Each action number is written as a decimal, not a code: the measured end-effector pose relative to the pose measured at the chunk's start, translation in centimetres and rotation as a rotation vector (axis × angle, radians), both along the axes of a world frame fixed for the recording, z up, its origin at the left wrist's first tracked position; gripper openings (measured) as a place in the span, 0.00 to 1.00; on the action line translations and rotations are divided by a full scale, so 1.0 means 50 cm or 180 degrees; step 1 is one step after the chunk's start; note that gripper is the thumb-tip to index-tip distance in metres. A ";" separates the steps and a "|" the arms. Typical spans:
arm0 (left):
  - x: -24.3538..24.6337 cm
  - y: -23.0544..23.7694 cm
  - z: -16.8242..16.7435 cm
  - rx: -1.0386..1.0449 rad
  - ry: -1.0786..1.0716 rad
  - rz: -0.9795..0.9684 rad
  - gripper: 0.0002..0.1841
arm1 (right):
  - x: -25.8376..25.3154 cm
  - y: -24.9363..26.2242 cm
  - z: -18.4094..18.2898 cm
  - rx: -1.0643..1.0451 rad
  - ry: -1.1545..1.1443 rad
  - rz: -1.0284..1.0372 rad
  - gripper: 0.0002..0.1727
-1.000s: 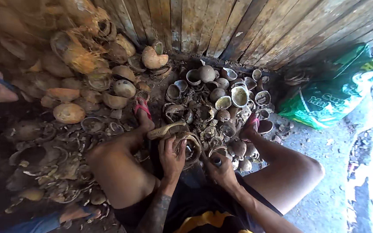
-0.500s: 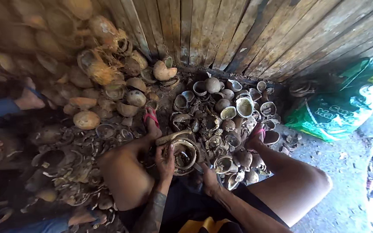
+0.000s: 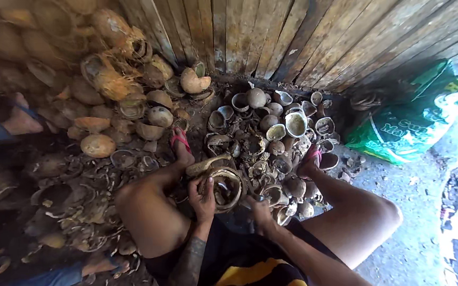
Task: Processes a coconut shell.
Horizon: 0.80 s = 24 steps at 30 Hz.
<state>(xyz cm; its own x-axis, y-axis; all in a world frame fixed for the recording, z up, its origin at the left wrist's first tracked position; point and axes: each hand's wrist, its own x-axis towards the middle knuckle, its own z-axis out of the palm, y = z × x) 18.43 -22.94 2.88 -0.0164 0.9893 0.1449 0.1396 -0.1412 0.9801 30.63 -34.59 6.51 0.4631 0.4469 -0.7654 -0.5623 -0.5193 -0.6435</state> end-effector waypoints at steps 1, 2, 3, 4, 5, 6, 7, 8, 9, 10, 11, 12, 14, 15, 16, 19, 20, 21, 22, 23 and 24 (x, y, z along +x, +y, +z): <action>-0.002 0.004 0.000 -0.0159 -0.0073 0.0075 0.11 | -0.024 0.010 -0.003 0.0044 0.0181 -0.0184 0.10; -0.004 0.007 0.001 -0.0271 -0.0120 0.0174 0.10 | -0.043 0.018 -0.007 0.0109 0.0356 -0.0345 0.11; -0.006 0.008 0.002 -0.0352 -0.0151 0.0253 0.09 | -0.057 0.024 -0.010 0.0159 0.0569 -0.0482 0.11; -0.008 0.009 0.002 -0.0409 -0.0177 0.0298 0.09 | -0.065 0.025 -0.014 0.0202 0.0817 -0.0625 0.12; -0.009 0.011 0.001 -0.0448 -0.0190 0.0299 0.09 | -0.067 0.023 -0.019 0.0250 0.1095 -0.0788 0.14; -0.009 0.009 0.000 -0.0486 -0.0179 0.0280 0.10 | -0.067 0.019 -0.025 0.0297 0.1377 -0.0937 0.17; -0.009 0.005 -0.001 -0.0512 -0.0155 0.0274 0.11 | -0.067 0.013 -0.031 0.0365 0.1633 -0.1032 0.20; -0.009 0.000 -0.003 -0.0526 -0.0116 0.0285 0.11 | -0.065 0.008 -0.037 0.0457 0.1842 -0.1078 0.22; -0.010 -0.008 -0.004 -0.0576 -0.0049 0.0305 0.13 | -0.061 0.003 -0.040 0.0529 0.1934 -0.1053 0.22; -0.014 -0.018 -0.002 -0.0664 0.0056 0.0301 0.15 | -0.059 0.000 -0.040 0.0549 0.1811 -0.0929 0.21; -0.020 -0.029 -0.001 -0.0741 0.0165 0.0265 0.19 | -0.055 -0.002 -0.036 0.0567 0.1383 -0.0675 0.18; -0.024 -0.040 0.002 -0.0794 0.0276 0.0175 0.22 | -0.047 -0.006 -0.028 0.0635 0.0649 -0.0283 0.12; -0.030 -0.058 0.002 -0.0796 0.0528 -0.0059 0.28 | -0.023 -0.018 -0.015 0.0715 -0.1211 0.0708 0.09; -0.028 -0.063 0.002 -0.0741 0.0590 -0.0095 0.28 | -0.004 -0.025 0.002 0.0550 -0.1799 0.1238 0.12; -0.020 -0.066 0.005 -0.0647 0.0606 -0.0077 0.27 | 0.017 -0.030 0.022 0.0347 -0.2045 0.1659 0.15; 0.015 -0.075 0.013 -0.0253 0.0608 -0.0006 0.24 | 0.066 -0.036 0.038 0.0190 -0.1660 0.1603 0.11; 0.021 -0.077 0.012 -0.0163 0.0613 0.0021 0.23 | 0.071 -0.039 0.028 0.0218 -0.1321 0.1309 0.09; 0.024 -0.076 0.010 -0.0136 0.0584 0.0053 0.23 | 0.068 -0.043 0.020 0.0244 -0.0890 0.0990 0.09; 0.025 -0.072 0.008 -0.0174 0.0534 0.0081 0.22 | 0.060 -0.046 0.019 0.0218 -0.0477 0.0673 0.09; 0.027 -0.066 0.006 -0.0243 0.0458 0.0115 0.22 | 0.048 -0.046 0.020 0.0156 -0.0127 0.0384 0.09; 0.029 -0.061 0.004 -0.0337 0.0382 0.0147 0.21 | 0.033 -0.047 0.018 0.0115 0.0213 0.0113 0.09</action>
